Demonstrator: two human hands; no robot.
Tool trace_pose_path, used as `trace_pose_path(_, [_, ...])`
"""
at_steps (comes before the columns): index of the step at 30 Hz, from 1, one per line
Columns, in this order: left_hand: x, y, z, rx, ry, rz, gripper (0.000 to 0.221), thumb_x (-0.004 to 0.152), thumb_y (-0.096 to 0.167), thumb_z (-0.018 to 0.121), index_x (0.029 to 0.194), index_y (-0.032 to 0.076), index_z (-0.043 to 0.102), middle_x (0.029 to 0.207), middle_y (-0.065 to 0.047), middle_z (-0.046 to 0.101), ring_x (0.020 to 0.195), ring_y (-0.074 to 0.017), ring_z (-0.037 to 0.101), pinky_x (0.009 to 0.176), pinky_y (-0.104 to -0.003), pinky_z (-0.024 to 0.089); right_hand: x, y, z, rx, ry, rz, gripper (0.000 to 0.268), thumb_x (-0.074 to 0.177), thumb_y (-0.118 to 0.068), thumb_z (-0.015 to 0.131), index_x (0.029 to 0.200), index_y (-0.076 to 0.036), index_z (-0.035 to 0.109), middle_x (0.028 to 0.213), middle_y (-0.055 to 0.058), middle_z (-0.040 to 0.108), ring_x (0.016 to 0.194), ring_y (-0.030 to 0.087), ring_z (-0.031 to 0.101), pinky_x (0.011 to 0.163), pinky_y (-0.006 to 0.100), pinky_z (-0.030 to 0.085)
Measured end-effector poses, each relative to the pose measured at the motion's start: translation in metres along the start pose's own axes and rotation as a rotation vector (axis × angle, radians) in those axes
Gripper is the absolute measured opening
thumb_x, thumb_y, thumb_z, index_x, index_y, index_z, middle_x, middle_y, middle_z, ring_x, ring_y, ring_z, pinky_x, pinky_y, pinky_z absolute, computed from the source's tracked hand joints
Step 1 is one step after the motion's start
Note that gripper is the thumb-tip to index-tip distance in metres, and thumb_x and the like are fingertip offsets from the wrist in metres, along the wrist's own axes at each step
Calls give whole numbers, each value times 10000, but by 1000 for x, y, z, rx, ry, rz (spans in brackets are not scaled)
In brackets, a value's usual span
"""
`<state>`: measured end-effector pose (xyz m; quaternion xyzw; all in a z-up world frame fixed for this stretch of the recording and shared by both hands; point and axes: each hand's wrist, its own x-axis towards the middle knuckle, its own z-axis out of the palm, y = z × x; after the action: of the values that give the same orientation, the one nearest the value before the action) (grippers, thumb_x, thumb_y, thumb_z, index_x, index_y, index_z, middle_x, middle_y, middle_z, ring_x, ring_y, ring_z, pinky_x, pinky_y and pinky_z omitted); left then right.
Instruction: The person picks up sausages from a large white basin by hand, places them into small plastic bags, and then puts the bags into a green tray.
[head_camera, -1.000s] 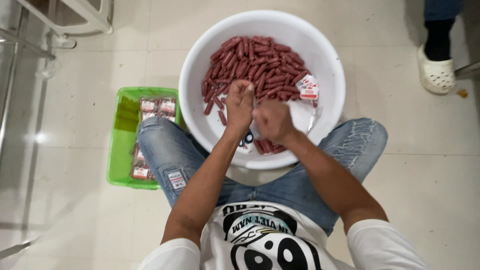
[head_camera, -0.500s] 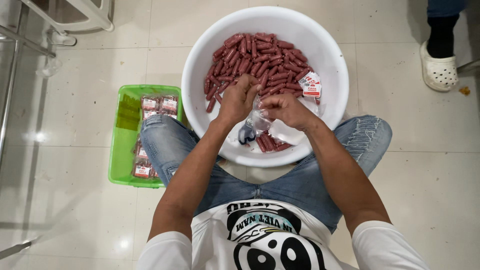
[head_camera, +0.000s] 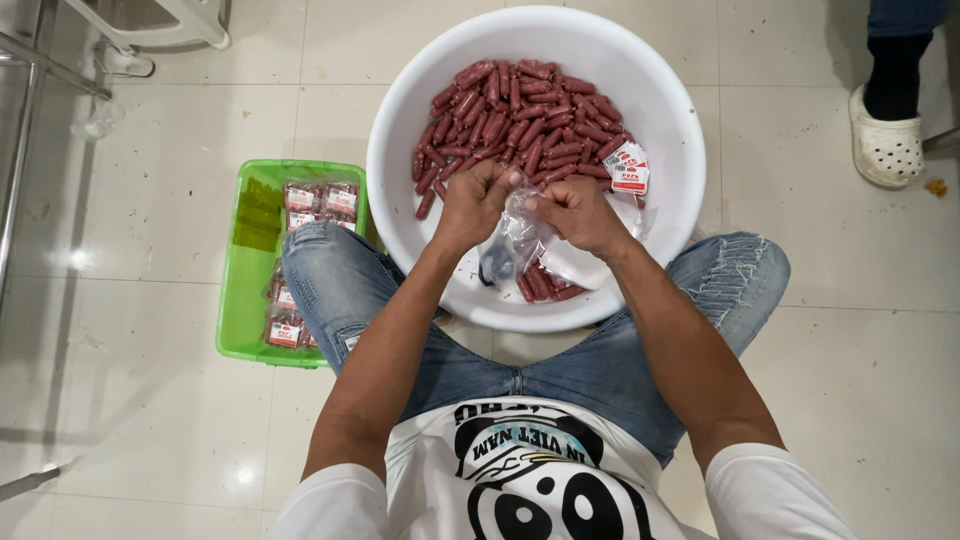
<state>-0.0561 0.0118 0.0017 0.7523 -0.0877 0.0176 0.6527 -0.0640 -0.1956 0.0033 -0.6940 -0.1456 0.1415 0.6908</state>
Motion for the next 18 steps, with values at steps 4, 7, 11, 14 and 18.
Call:
trace_pose_path(4, [-7, 17, 3, -21, -93, -6, 69, 973, 92, 675, 943, 67, 732, 610, -15, 612, 596, -80, 530, 560, -245, 441, -9, -37, -1, 122, -143, 77, 277, 844, -69, 839, 1100, -23, 744, 858, 34, 726, 748, 67, 667, 696, 240, 580])
trace_pose_path(7, [-10, 24, 2, -25, -172, 38, 102, 949, 3, 656, 1024, 43, 712, 686, -41, 613, 675, -123, 540, 654, -269, 470, -9, -34, -9, 203, -114, 129, 257, 943, -132, 749, 1168, -9, 723, 920, 46, 736, 803, 69, 674, 733, 218, 567])
trace_pose_path(11, [-13, 30, 5, 110, -141, 44, 124, 865, 66, 780, 950, 55, 690, 644, -46, 616, 620, -157, 569, 604, -296, 452, -5, -25, -3, 92, -88, 97, 100, 892, -10, 761, 991, -5, 749, 728, -1, 662, 668, 41, 617, 618, 172, 521])
trace_pose_path(14, [-12, 33, 10, 407, 120, 226, 263, 861, 296, 808, 902, 90, 649, 660, -72, 563, 627, -247, 580, 604, -361, 457, -2, -11, -3, 70, 0, 36, 49, 910, -35, 768, 898, -14, 725, 659, -2, 602, 605, 43, 555, 564, 171, 463])
trace_pose_path(18, [-35, 27, 31, 187, 403, 68, 296, 916, 328, 803, 874, 72, 661, 664, -63, 581, 622, -183, 562, 568, -314, 428, 0, -19, -3, 56, 113, -66, 183, 922, -137, 821, 831, -37, 698, 607, 4, 565, 567, 32, 517, 524, 153, 417])
